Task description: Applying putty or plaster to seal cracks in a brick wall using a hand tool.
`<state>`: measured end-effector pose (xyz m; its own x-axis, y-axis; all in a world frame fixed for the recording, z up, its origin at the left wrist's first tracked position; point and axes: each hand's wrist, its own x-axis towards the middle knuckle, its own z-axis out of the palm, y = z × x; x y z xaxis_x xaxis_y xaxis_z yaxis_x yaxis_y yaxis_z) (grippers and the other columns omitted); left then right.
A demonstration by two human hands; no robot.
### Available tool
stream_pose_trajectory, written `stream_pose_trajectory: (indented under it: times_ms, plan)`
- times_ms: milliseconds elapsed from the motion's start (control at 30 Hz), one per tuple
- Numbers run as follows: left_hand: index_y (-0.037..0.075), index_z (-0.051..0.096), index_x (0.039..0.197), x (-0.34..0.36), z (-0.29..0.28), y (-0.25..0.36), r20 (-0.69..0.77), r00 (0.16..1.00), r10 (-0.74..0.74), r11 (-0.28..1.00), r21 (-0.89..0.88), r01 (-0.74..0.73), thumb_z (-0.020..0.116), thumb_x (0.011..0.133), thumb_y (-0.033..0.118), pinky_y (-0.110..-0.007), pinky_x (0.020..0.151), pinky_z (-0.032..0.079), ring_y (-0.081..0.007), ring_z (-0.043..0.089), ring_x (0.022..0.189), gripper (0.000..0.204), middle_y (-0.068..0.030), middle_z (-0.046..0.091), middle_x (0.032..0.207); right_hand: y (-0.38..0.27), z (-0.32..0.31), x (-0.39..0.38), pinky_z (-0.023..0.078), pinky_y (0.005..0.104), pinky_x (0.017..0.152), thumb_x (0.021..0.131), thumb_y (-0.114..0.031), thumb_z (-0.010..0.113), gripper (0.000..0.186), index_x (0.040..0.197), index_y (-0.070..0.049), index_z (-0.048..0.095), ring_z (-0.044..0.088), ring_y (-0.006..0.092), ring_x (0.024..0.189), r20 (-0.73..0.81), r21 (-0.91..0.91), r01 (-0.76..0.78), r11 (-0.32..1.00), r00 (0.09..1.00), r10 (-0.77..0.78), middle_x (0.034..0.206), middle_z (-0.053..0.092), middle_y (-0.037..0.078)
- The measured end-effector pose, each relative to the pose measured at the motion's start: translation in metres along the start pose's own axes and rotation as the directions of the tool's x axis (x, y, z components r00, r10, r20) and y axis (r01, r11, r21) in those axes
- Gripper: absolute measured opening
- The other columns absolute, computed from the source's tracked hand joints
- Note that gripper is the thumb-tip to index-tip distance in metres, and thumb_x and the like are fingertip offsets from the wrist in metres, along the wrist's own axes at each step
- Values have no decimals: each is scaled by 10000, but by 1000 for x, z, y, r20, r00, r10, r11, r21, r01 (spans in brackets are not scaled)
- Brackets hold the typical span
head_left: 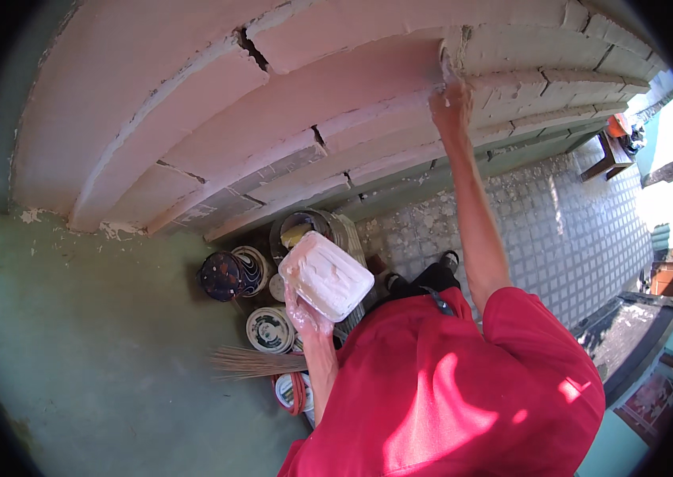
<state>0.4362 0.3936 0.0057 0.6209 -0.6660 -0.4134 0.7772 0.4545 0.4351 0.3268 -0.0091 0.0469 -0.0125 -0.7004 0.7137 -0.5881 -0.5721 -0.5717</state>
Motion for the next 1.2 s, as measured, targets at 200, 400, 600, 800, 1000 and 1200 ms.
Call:
stream_pose_trajectory:
  times_ms: [200,400,600,800,1000,1200]
  plan:
    - [75,420,1385,9,12,-2,8,999,-45,998,34,44,522,937,351,-517,1080,375,-337,443,1287,536,-136,445,1417,-60,60,-78,457,428,942,722,-79,584,730,1428,-176,424,578,376,1088,348,159,-35,987,937,-23,1220,590,208]
    - [76,418,1396,17,24,6,3,1000,-22,999,39,22,516,931,343,-542,1083,362,-346,436,1292,545,-130,449,1422,-66,22,-68,472,489,710,711,-79,614,723,1410,-194,465,607,331,812,414,381,-161,911,910,-13,867,626,176]
    - [78,415,1398,18,17,5,-20,999,-45,999,19,45,515,934,350,-534,1084,363,-346,438,1291,547,-129,445,1426,-5,49,-46,405,499,761,742,-139,625,236,940,-31,556,525,354,779,-94,99,6,995,996,3,788,538,138]
    - [75,416,1387,4,3,13,-12,1000,27,1000,4,-27,521,933,342,-515,1079,378,-338,451,1282,537,-126,448,1417,-129,97,-116,387,549,821,757,-173,633,231,891,-16,529,528,391,833,176,239,-39,970,984,-3,855,544,173]
    - [95,423,1393,-4,-21,20,-65,993,94,996,12,-93,515,929,378,-524,1081,371,-341,446,1290,551,-129,437,1433,-191,80,-118,448,532,783,737,-81,588,400,1118,25,533,581,426,882,599,298,-103,949,794,-102,1008,604,237]
    - [65,432,1374,-6,-25,24,-64,995,82,995,-54,-86,490,956,345,-500,1068,390,-331,470,1268,507,-133,469,1402,-176,29,-96,431,479,968,733,6,586,665,1377,-112,471,550,358,1173,488,454,-63,889,852,-189,1296,568,155]
